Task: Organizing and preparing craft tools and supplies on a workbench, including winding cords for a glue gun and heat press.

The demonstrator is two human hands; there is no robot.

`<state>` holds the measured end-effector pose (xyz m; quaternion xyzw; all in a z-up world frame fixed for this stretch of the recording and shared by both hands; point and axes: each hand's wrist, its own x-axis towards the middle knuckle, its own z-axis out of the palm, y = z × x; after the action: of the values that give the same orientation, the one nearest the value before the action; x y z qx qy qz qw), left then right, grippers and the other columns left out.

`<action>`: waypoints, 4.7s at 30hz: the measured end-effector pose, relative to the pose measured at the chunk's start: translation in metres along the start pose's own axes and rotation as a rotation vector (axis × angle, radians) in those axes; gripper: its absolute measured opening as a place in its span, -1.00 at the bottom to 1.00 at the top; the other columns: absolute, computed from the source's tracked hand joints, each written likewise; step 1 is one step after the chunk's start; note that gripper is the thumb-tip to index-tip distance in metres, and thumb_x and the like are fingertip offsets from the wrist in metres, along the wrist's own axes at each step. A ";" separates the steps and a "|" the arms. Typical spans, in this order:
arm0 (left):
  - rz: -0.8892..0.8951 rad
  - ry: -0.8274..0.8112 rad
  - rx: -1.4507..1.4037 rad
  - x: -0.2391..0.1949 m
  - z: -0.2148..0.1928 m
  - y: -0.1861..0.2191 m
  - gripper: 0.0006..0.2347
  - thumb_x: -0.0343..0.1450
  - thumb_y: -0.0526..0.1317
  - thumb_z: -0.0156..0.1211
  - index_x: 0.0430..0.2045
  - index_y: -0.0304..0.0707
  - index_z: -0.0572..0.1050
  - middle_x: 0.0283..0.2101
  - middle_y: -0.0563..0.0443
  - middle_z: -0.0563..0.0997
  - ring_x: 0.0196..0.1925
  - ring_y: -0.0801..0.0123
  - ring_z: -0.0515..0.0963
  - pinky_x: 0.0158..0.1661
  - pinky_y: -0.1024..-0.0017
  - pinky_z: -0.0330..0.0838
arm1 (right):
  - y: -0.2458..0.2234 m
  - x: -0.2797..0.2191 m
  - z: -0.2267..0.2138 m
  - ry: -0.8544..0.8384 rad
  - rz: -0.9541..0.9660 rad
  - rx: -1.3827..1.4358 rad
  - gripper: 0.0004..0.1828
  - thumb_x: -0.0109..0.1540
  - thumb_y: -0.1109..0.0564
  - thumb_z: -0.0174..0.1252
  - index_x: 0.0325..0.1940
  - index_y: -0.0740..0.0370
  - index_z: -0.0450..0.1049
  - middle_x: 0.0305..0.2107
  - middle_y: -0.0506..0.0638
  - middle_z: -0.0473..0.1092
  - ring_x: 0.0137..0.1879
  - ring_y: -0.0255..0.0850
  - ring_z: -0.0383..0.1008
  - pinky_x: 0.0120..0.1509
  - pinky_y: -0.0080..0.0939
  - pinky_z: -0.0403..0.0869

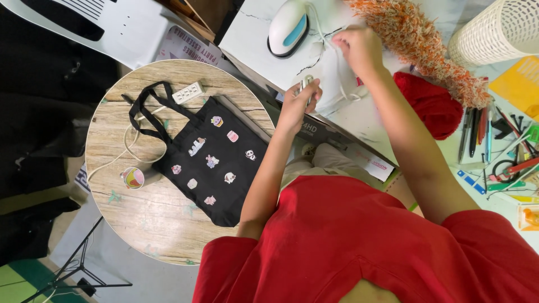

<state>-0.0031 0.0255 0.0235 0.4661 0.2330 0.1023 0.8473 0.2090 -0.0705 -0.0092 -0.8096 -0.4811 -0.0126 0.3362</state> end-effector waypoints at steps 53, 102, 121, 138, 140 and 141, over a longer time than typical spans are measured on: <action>0.649 0.606 0.627 0.066 -0.027 0.022 -0.66 0.59 -0.03 0.10 -0.30 -0.43 0.57 -0.43 -0.07 0.55 -0.39 0.37 0.49 -0.32 0.35 0.40 | -0.074 -0.043 -0.032 0.037 -0.370 -0.236 -0.89 0.48 0.06 0.29 -0.12 0.07 0.57 -0.34 -0.16 0.54 -0.14 -0.33 0.52 0.56 -0.03 0.15; 0.581 0.050 0.236 0.061 -0.002 0.073 -0.61 0.67 -0.02 -0.18 0.03 -0.45 0.46 -0.37 0.09 0.39 -0.37 0.53 0.33 -0.30 0.51 0.24 | -0.090 0.001 -0.061 0.170 -0.576 0.111 -0.84 0.23 0.16 0.43 -0.20 0.25 0.59 -0.38 -0.04 0.39 -0.23 -0.11 0.37 0.06 -0.03 0.41; 0.447 -0.151 -0.180 0.065 -0.011 0.079 -0.78 0.62 -0.11 0.10 -0.01 -0.28 0.39 -0.26 0.10 0.38 -0.24 0.51 0.37 -0.15 0.46 0.27 | -0.088 0.016 -0.061 -0.007 -0.414 0.119 -0.84 0.31 0.18 0.35 -0.26 0.26 0.49 -0.48 0.01 0.42 -0.29 -0.12 0.43 0.19 0.02 0.46; -0.050 -0.513 0.328 0.040 0.004 0.061 -0.67 0.55 0.04 0.06 -0.24 -0.31 0.44 -0.57 0.17 0.38 -0.62 0.63 0.27 -0.56 0.60 0.15 | -0.035 0.077 -0.057 -0.322 -0.523 -0.236 -0.90 0.27 0.08 0.25 -0.21 0.12 0.58 -0.20 -0.06 0.54 0.09 -0.20 0.51 0.62 -0.01 0.16; -0.096 -0.431 0.411 0.050 0.000 0.039 -0.68 0.54 0.01 0.07 -0.26 -0.34 0.45 -0.57 0.16 0.39 -0.62 0.62 0.29 -0.57 0.58 0.18 | -0.041 0.082 -0.063 -0.343 -0.555 -0.266 -0.86 0.20 0.05 0.28 -0.25 0.14 0.58 -0.22 -0.04 0.53 0.08 -0.19 0.51 0.57 0.01 0.17; -0.127 -0.316 0.513 0.054 -0.005 0.026 -0.64 0.56 0.01 0.10 -0.33 -0.42 0.43 -0.58 0.11 0.40 -0.62 0.58 0.31 -0.57 0.56 0.18 | -0.041 0.081 -0.060 -0.323 -0.599 -0.305 -0.83 0.15 0.06 0.28 -0.24 0.15 0.58 -0.20 -0.06 0.53 0.10 -0.21 0.51 0.60 -0.03 0.19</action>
<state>0.0429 0.0642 0.0270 0.6595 0.1451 -0.0867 0.7325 0.2385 -0.0287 0.0868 -0.6652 -0.7361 -0.0539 0.1130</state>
